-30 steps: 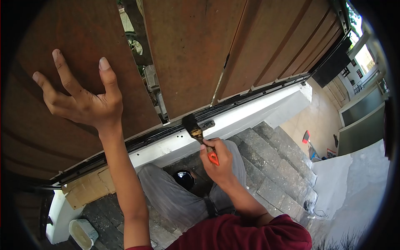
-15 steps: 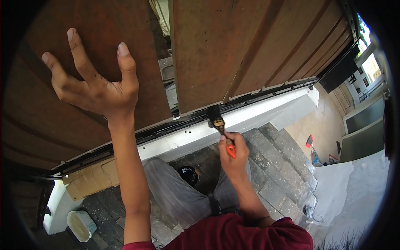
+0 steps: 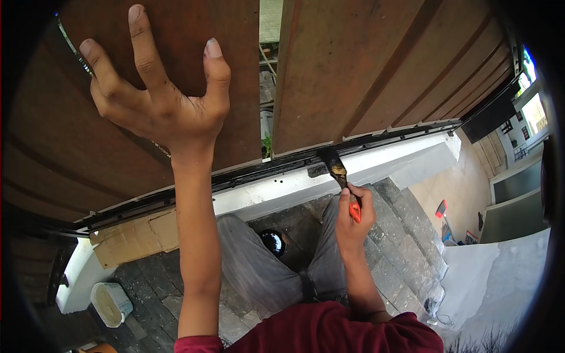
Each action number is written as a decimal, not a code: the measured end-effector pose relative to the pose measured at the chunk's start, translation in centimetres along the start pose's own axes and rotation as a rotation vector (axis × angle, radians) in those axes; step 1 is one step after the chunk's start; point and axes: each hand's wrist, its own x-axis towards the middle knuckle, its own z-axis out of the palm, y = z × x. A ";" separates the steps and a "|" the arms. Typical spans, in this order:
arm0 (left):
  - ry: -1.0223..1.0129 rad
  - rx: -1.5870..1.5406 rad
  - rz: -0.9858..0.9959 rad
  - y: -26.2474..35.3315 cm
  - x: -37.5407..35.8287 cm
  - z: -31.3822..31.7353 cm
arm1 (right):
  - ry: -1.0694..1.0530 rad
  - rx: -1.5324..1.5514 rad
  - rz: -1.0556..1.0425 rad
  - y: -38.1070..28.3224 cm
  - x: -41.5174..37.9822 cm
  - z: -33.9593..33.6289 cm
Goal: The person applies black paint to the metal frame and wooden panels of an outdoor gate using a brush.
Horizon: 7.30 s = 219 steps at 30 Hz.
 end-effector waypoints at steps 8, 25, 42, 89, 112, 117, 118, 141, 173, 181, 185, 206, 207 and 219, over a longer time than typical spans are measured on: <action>-0.007 0.011 0.005 0.0 -0.1 -0.1 | -0.315 0.316 -0.150 -5.5 -4.9 5.0; -0.006 -0.007 -0.006 -0.2 -0.2 -0.1 | -0.332 0.207 -0.177 -5.1 -4.9 3.9; 0.000 0.003 0.012 -0.5 -1.2 -0.4 | -0.147 0.038 -0.088 -3.9 -3.3 3.0; -0.174 0.017 -0.021 1.0 -1.7 -0.7 | -0.076 0.265 -0.093 5.0 -1.2 0.9; -0.134 0.057 0.007 1.0 -1.8 -0.7 | -0.051 0.211 -0.118 5.0 -0.3 -1.0; -0.119 0.042 -0.003 1.0 -1.7 -0.7 | -0.153 0.436 -0.126 3.5 -1.2 -0.3; -0.114 0.054 0.001 1.0 -1.7 -0.8 | -0.128 0.368 -0.040 4.4 -0.6 -0.9; -0.125 0.072 0.024 1.4 -1.5 -0.9 | 0.091 0.114 0.150 14.6 8.8 -8.9; -0.204 -0.248 -0.003 13.2 3.3 0.2 | 0.196 0.194 0.178 20.8 13.5 -13.7; -0.120 -0.138 0.074 15.6 3.7 4.7 | -0.034 0.248 0.046 19.1 11.7 -12.7; -0.122 -0.101 0.111 15.5 3.5 4.8 | -0.106 0.279 0.180 20.5 12.2 -13.7; -0.087 -0.065 0.169 16.0 3.2 5.3 | 0.100 0.201 0.163 27.7 19.3 -18.3; -0.093 -0.056 0.175 16.0 3.2 5.2 | 0.100 0.199 0.162 28.2 20.1 -18.8; -0.084 -0.034 0.198 16.1 3.2 5.4 | 0.118 0.137 0.119 29.2 21.7 -20.1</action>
